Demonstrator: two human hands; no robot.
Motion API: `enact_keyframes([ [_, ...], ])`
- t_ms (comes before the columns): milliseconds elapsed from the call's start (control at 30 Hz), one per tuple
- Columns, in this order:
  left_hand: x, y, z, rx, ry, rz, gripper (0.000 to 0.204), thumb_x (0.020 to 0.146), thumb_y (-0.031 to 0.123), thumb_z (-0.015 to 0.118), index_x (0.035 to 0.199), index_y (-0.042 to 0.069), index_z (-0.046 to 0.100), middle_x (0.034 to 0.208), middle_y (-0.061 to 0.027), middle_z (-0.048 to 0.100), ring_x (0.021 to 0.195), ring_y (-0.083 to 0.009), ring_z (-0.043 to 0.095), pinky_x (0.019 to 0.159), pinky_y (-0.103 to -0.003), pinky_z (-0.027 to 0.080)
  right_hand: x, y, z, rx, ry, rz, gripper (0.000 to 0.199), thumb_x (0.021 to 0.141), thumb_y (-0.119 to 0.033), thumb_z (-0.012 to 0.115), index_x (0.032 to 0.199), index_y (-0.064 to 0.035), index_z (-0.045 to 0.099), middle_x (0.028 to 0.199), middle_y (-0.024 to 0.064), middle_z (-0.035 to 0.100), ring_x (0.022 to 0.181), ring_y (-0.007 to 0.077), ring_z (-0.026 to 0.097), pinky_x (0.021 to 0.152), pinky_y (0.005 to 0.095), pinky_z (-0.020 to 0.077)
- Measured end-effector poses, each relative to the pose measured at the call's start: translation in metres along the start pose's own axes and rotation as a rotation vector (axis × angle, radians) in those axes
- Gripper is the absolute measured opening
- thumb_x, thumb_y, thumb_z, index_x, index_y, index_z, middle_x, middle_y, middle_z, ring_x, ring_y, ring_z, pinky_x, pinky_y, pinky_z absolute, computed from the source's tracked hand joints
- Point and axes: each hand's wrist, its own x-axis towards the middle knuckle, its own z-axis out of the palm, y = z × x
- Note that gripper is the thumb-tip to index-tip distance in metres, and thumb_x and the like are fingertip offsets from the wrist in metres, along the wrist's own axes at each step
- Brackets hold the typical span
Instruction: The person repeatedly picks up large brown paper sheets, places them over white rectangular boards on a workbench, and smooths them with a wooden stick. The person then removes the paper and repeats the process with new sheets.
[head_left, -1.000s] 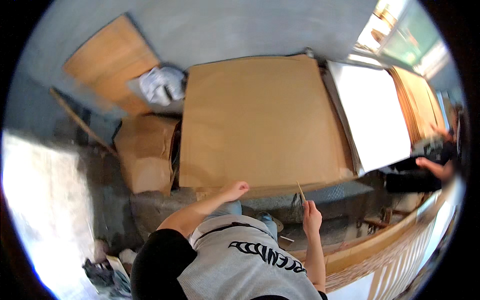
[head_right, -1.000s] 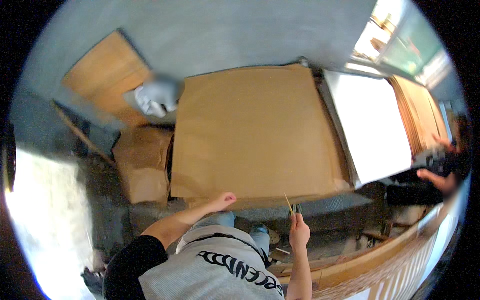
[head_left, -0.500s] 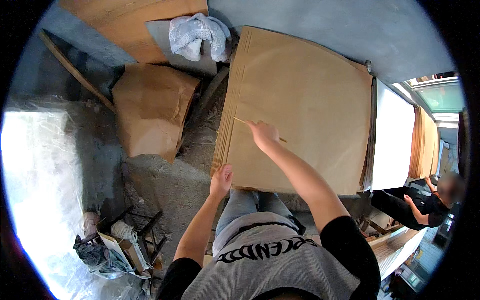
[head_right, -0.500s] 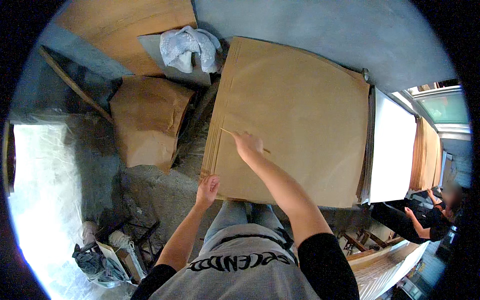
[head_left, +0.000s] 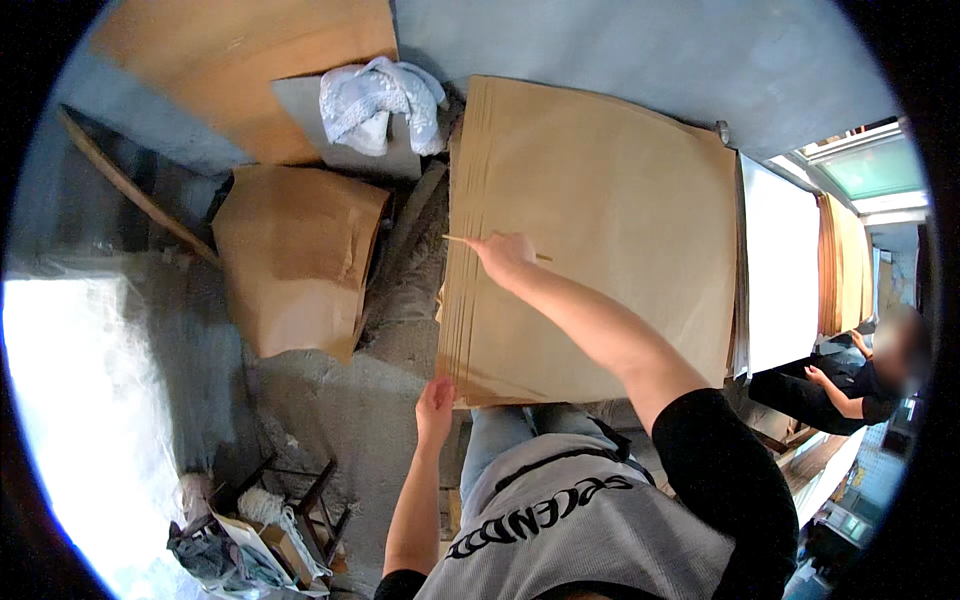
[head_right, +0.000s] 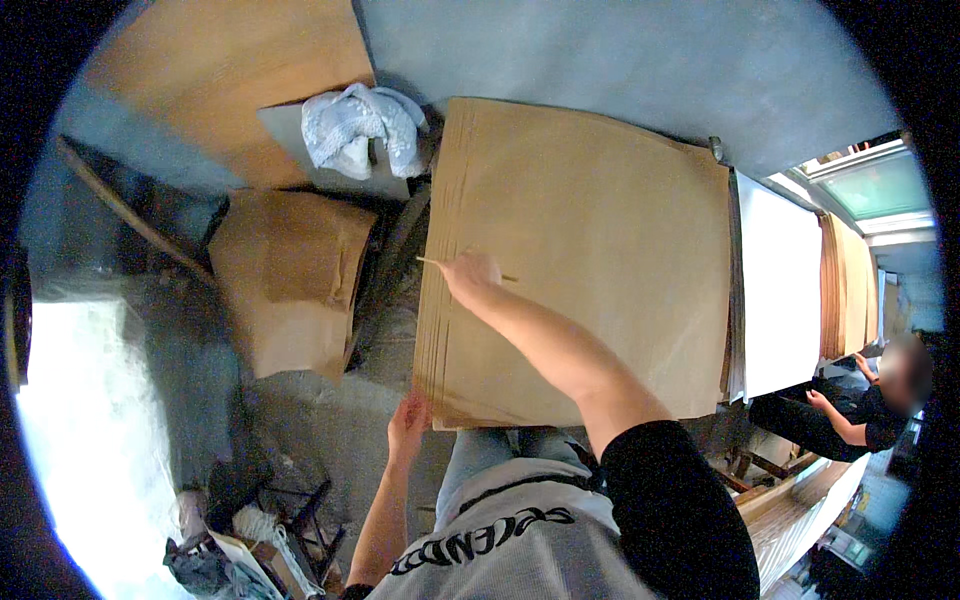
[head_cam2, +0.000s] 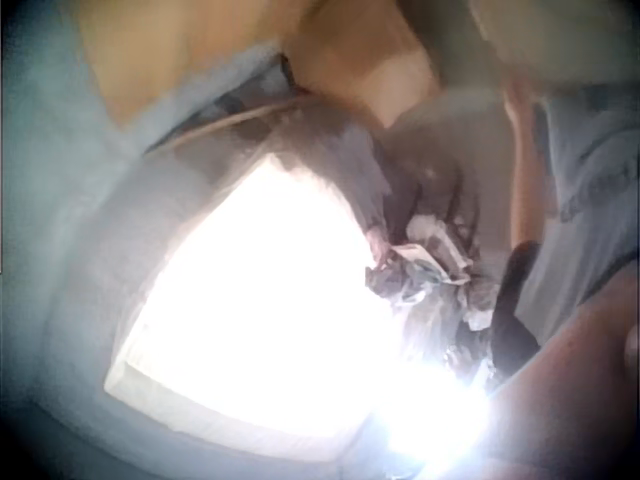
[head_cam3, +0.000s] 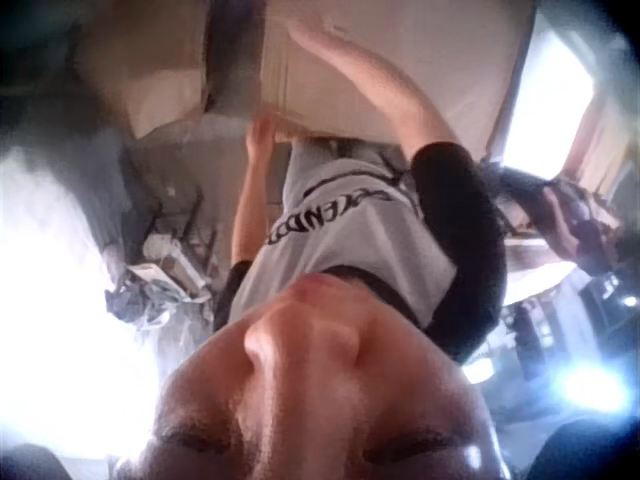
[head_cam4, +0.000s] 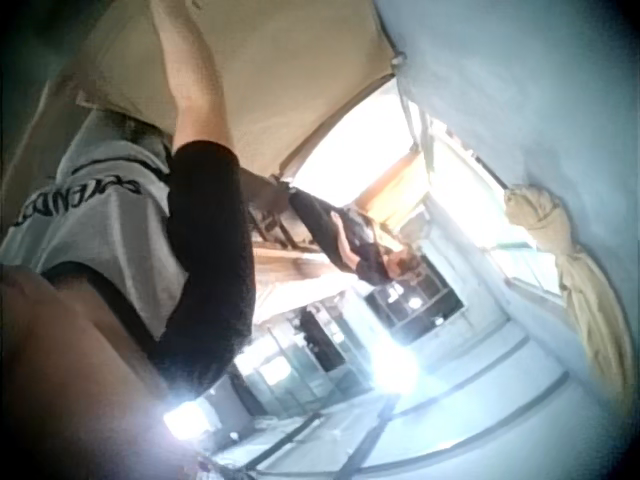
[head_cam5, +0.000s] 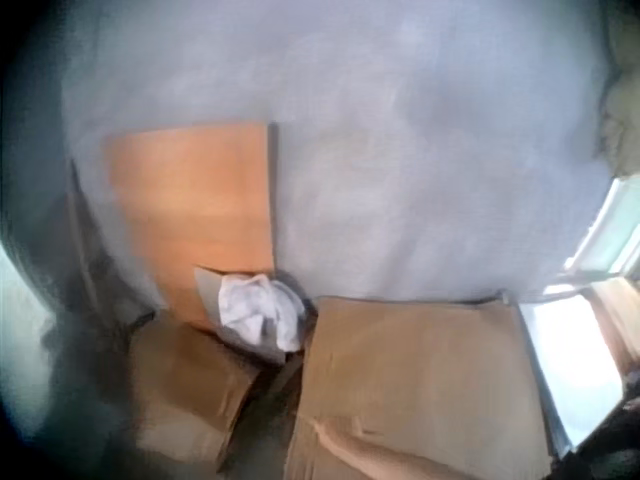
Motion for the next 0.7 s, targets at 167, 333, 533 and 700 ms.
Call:
enact_keyframes([
  [167, -0.014, -0.028, -0.045, -0.119, -0.009, -0.103, 0.012, 0.084, 0.008, 0.053, 0.096, 0.004, 0.055, 0.083, -0.0037, 0.059, 0.073, -0.0098, 0.056, 0.061, -0.022, 0.046, -0.036, 0.076, 0.012, -0.042, 0.041, -0.034, 0.04, 0.082, -0.009, 0.045, 0.115, -0.0299, 0.053, 0.075, 0.0088, 0.06, 0.066, 0.0248, 0.06, 0.055, 0.0381, 0.0479],
  [333, -0.014, -0.028, -0.069, -0.003, 0.082, -0.088, 0.014, 0.084, 0.007, 0.053, 0.098, 0.005, 0.054, 0.081, -0.0031, 0.058, 0.072, -0.0088, 0.056, 0.061, -0.022, 0.047, -0.013, 0.046, -0.005, -0.115, 0.0, 0.011, 0.042, 0.083, -0.006, 0.043, 0.115, -0.0306, 0.054, 0.078, 0.0096, 0.06, 0.068, 0.0246, 0.06, 0.057, 0.0374, 0.049],
  [533, 0.012, 0.02, -0.049, 0.04, -0.067, -0.063, 0.013, 0.085, 0.009, 0.053, 0.097, 0.005, 0.054, 0.079, -0.004, 0.058, 0.072, -0.0094, 0.056, 0.061, -0.023, 0.047, 0.01, 0.021, 0.032, 0.084, 0.107, -0.025, 0.04, 0.081, -0.008, 0.046, 0.113, -0.0313, 0.055, 0.069, 0.0112, 0.056, 0.063, 0.0244, 0.059, 0.053, 0.0375, 0.0475],
  [700, 0.003, -0.057, -0.105, -0.177, 0.008, -0.185, 0.012, 0.085, 0.009, 0.053, 0.095, 0.003, 0.054, 0.078, -0.0033, 0.058, 0.07, -0.0096, 0.055, 0.058, -0.022, 0.044, -0.041, 0.085, 0.012, -0.111, 0.04, 0.016, 0.031, 0.082, -0.011, 0.044, 0.106, -0.0229, 0.06, 0.073, 0.0108, 0.06, 0.068, 0.0256, 0.061, 0.053, 0.0386, 0.0472],
])
